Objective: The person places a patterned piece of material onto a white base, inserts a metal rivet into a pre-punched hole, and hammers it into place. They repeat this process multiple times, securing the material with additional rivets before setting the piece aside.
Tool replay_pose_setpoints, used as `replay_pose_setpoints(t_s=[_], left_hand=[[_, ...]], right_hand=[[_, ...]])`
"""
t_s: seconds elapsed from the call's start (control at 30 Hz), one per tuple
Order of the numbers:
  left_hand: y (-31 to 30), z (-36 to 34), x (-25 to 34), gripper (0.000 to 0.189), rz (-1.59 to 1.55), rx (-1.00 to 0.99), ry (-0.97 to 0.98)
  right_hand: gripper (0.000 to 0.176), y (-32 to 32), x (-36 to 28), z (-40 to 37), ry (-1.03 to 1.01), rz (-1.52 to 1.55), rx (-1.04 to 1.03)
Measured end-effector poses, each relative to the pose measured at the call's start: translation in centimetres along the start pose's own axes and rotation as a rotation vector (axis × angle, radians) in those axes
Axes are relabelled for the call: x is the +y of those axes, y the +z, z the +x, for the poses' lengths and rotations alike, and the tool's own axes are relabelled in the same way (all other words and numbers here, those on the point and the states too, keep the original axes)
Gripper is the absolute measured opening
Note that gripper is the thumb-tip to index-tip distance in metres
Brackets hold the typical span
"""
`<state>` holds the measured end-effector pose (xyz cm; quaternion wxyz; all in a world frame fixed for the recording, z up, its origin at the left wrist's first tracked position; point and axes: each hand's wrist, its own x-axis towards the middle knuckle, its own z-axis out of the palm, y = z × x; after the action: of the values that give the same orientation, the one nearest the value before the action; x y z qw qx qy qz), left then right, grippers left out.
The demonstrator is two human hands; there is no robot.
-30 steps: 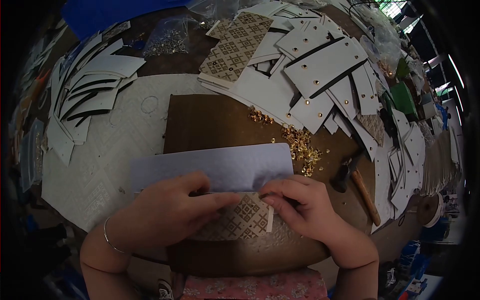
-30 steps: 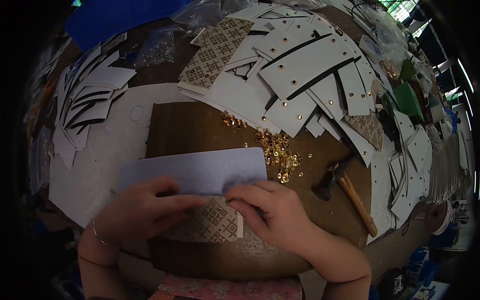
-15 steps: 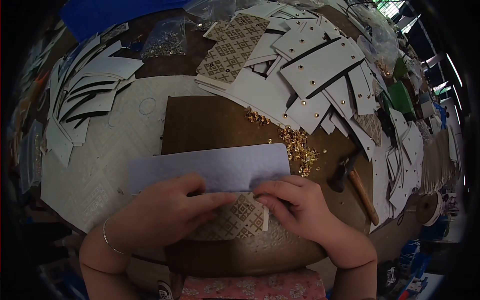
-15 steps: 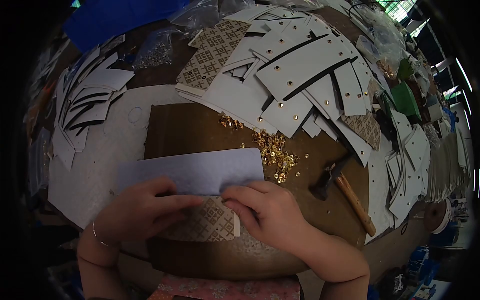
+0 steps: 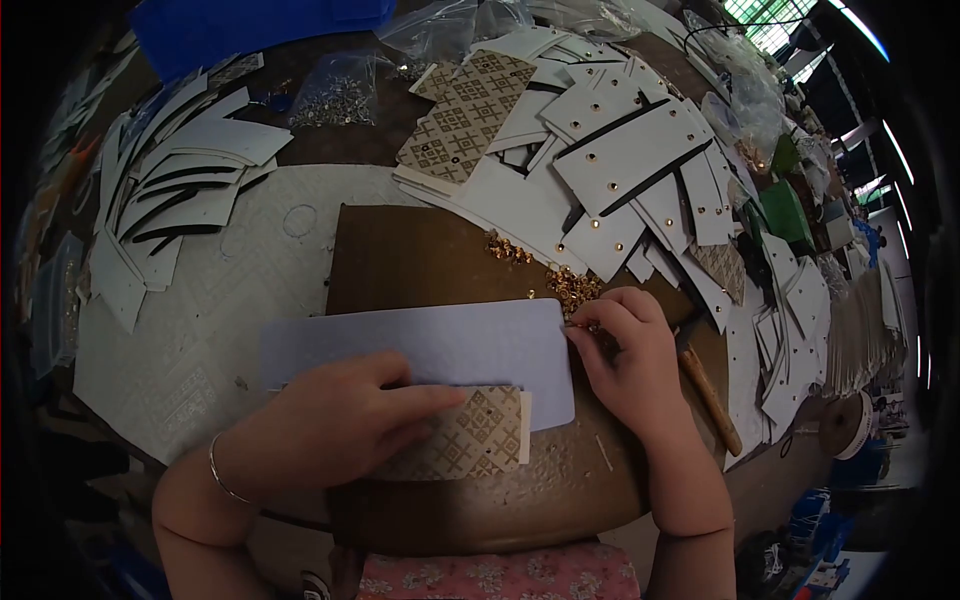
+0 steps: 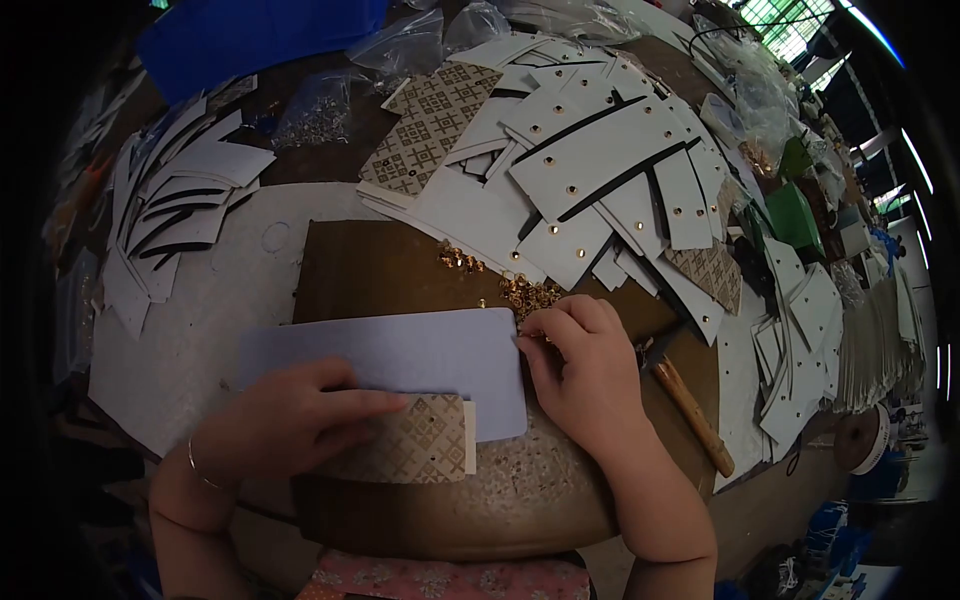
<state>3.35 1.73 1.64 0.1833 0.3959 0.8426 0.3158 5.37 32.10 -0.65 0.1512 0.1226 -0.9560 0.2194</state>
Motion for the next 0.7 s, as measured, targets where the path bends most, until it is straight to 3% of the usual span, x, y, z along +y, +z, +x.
replay_pose_setpoints(t_s=[0.37, 0.57, 0.63, 0.7], left_hand=[[0.5, -0.1, -0.6, 0.035, -0.033, 0.008, 0.007], [0.7, -0.2, -0.9, 0.034, -0.062, 0.020, 0.032], [0.7, -0.2, -0.9, 0.034, -0.055, 0.026, 0.039], [0.8, -0.2, -1.1, 0.034, -0.055, 0.028, 0.042]], right_hand=[[0.011, 0.4, 0.4, 0.0, 0.024, 0.021, -0.057], [0.015, 0.9, 0.3, 0.2, -0.177, -0.167, -0.003], [0.018, 1.3, -0.1, -0.4, -0.211, 0.006, 0.105], [0.019, 0.9, -2.1, -1.1, -0.227, 0.173, 0.020]])
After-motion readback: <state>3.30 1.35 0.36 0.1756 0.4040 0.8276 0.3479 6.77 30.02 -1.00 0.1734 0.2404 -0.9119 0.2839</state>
